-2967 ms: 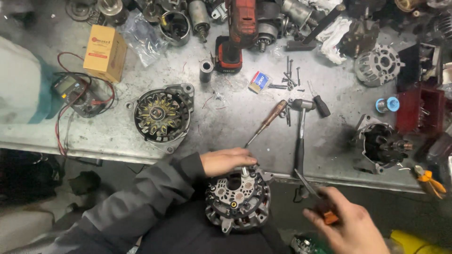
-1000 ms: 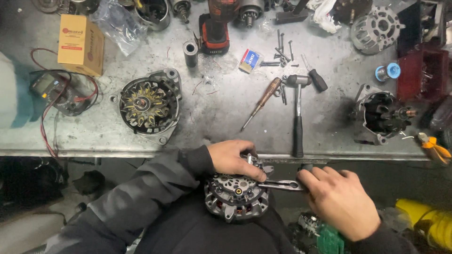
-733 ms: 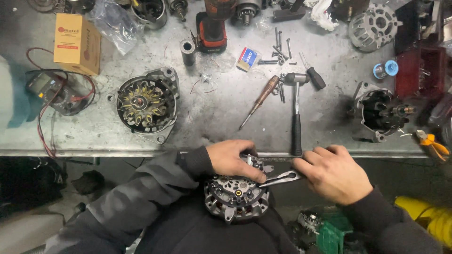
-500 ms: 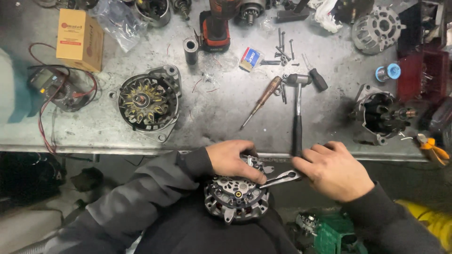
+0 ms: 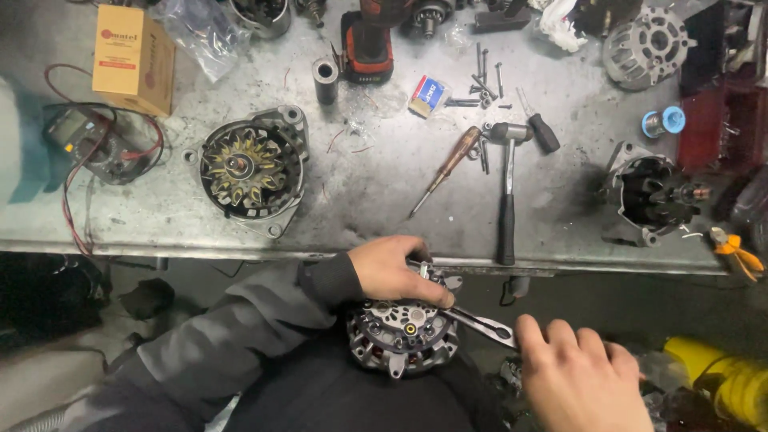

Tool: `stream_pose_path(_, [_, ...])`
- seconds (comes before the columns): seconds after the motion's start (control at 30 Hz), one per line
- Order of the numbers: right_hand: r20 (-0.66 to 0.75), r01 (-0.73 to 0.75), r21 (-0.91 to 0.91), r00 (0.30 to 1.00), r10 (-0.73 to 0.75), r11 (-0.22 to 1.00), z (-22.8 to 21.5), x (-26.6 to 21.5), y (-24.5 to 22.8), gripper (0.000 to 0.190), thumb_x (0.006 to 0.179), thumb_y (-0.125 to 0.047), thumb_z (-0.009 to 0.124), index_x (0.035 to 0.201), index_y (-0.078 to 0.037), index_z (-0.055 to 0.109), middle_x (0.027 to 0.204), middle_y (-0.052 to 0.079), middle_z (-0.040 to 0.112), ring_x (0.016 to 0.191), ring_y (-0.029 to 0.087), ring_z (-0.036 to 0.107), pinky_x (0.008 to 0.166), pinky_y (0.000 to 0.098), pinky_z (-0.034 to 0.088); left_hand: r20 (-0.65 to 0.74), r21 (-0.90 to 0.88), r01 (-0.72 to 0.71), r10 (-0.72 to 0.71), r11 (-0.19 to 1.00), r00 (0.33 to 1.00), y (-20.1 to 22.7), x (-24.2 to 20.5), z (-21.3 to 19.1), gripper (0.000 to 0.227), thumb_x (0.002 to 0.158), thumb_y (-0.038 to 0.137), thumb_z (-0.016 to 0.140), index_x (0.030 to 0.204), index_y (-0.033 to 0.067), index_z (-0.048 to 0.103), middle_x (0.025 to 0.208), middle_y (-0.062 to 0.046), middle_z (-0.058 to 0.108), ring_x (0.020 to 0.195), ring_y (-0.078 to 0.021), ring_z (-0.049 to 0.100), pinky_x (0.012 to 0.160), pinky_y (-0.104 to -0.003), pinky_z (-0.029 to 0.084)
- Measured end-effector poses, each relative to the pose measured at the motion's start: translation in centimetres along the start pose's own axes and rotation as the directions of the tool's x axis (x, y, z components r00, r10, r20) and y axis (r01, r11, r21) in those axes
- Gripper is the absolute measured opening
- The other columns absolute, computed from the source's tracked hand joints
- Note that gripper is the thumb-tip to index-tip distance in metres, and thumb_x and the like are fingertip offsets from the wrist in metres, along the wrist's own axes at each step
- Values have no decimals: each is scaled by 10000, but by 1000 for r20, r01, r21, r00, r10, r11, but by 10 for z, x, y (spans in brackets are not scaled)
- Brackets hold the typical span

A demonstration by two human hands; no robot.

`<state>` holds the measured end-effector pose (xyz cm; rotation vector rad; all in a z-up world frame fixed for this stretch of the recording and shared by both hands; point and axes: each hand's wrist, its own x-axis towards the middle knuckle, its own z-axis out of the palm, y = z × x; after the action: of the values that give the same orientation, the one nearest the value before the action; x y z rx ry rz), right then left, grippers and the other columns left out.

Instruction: The person assembles an alternator by fitting a copper-wound stator into a metal housing. They then use pliers to manipulate and secure internal components within the alternator casing.

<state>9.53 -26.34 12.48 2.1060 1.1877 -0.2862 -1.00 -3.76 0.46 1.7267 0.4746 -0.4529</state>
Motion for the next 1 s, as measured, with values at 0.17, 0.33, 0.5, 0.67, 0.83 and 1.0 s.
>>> stream_pose_path(0.17, [-3, -137, -75, 991, 137, 988, 24, -14, -22, 299, 778, -344, 607, 1075, -318, 632, 773, -46, 624, 790, 192, 698, 723, 451, 572, -6, 28, -6, 7, 1000, 1000, -3, 5, 3, 879, 588, 685, 807, 1142, 9, 707, 1133, -175, 722, 1059, -287, 689, 925, -363, 527])
stream_pose_path(0.33, [-259, -330, -80, 918, 300, 940, 38, -22, -44, 145, 735, -311, 670, 879, -306, 676, 659, -45, 598, 633, 206, 667, 595, 409, 495, 9, -21, 79, -79, 997, 997, 4, 2, 1, 858, 563, 665, 805, 1117, 16, 715, 1072, -155, 755, 1000, -273, 724, 892, -361, 547])
stream_pose_path(0.5, [-217, -405, -74, 899, 381, 911, 37, -23, -57, 134, 741, -321, 661, 872, -291, 665, 679, -36, 619, 652, 209, 671, 647, 424, 513, 8, -11, 92, -92, 996, 996, 1, 5, 2, 832, 568, 668, 799, 1079, 15, 732, 1041, -151, 767, 974, -271, 735, 874, -364, 556])
stream_pose_path(0.67, [-48, -410, -63, 912, 408, 910, 29, -18, -55, 144, 819, -318, 618, 958, -284, 634, 767, -38, 654, 740, 209, 706, 660, 428, 536, -1, -8, 96, -96, 995, 995, -2, 4, 1, 821, 575, 669, 798, 1084, 28, 735, 1056, -151, 767, 975, -269, 732, 878, -364, 553])
stream_pose_path(0.83, [290, -260, -38, 921, 259, 965, -11, -8, -28, 370, 891, -334, 558, 1254, -348, 490, 1088, -85, 635, 1116, 131, 665, 1091, 561, 484, 56, -83, 26, -21, 996, 998, -5, 1, -7, 842, 628, 650, 811, 1163, 13, 686, 1109, -146, 748, 1012, -241, 712, 904, -345, 539])
stream_pose_path(1.0, [235, -199, 149, 959, 161, 969, 13, -4, 4, 528, 805, -367, 662, 1309, -322, 512, 1115, -48, 640, 1117, 167, 665, 1049, 571, 486, 150, -136, 13, 7, 991, 989, -8, -7, -18, 840, 623, 606, 826, 1167, -14, 665, 1080, -153, 768, 979, -227, 732, 878, -334, 559])
